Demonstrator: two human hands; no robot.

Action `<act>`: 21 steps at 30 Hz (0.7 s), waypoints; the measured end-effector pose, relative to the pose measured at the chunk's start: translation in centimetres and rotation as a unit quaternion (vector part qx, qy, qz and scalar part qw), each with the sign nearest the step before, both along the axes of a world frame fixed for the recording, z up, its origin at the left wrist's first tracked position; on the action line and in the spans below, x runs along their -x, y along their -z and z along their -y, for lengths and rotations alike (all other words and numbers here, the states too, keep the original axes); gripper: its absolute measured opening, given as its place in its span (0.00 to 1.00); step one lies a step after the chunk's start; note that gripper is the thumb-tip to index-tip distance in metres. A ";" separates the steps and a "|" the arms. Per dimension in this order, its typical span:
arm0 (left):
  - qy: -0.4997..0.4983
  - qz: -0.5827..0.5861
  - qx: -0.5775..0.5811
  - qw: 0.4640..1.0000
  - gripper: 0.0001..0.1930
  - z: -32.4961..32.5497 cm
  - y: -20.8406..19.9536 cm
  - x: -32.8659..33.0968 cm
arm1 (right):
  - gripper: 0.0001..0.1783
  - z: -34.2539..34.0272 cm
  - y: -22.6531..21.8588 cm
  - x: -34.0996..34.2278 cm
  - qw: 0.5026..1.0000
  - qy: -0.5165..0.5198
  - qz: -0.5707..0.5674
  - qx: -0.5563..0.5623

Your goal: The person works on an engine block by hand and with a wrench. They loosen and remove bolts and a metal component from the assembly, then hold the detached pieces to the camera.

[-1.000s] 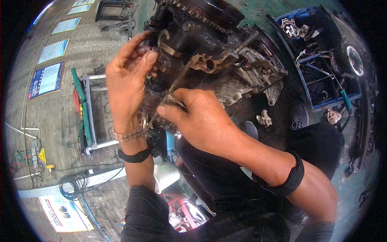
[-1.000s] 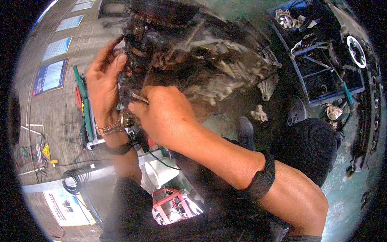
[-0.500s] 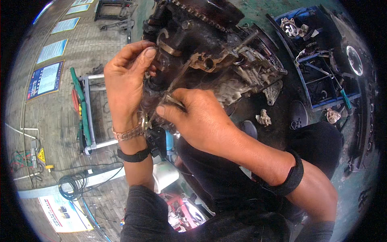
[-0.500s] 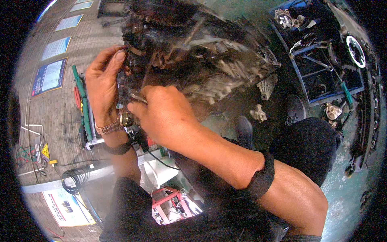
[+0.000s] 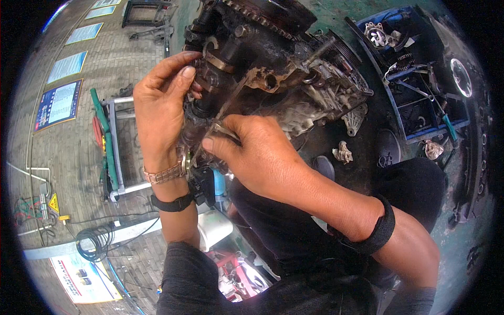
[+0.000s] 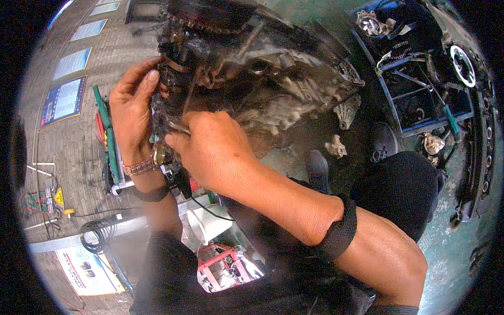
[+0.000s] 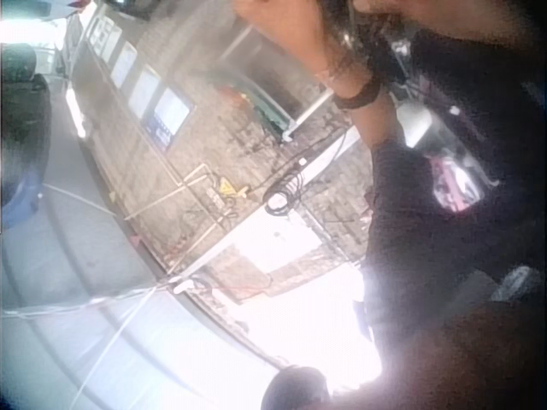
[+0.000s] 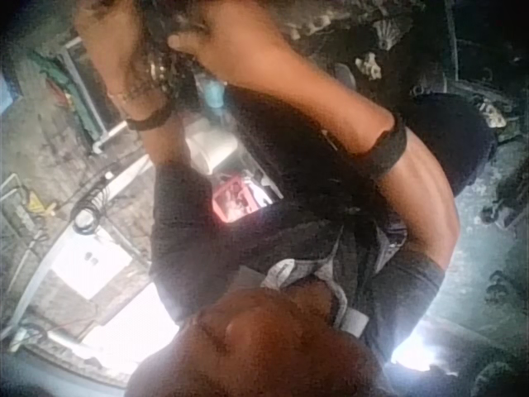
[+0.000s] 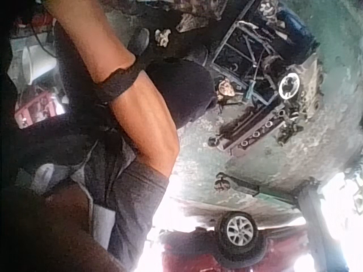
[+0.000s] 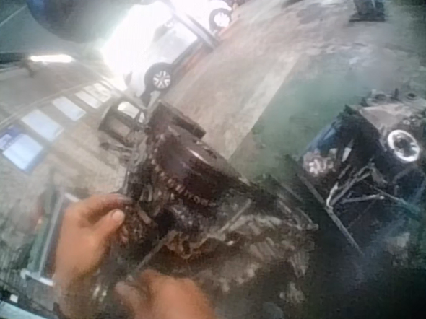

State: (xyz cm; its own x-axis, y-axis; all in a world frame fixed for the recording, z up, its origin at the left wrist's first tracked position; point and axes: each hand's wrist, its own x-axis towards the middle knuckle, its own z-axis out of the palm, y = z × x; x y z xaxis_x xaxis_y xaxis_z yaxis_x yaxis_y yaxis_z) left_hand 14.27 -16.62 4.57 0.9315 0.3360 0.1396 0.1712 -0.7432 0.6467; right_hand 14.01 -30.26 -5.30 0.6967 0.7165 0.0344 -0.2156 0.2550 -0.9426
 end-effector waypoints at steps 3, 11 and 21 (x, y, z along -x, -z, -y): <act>-0.005 0.009 0.007 1.000 0.10 0.0 0.1 0.0 | 0.15 0.0 0.0 0.0 1.000 0.005 -0.002 -0.005; -0.014 0.006 0.011 1.000 0.13 0.2 0.0 -0.2 | 0.16 0.1 -0.1 -0.2 1.000 -0.017 -0.017 0.002; 0.001 0.002 -0.001 1.000 0.13 0.1 0.1 0.1 | 0.15 0.0 0.0 0.3 1.000 0.003 0.008 0.004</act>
State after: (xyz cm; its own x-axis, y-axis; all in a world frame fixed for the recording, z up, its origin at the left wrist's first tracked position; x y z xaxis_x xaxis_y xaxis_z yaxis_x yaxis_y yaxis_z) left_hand 14.21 -16.77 4.48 0.9316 0.3341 0.1432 0.1676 -0.7445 0.6463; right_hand 13.74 -30.29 -5.28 0.7002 0.7128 0.0401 -0.1997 0.2495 -0.9476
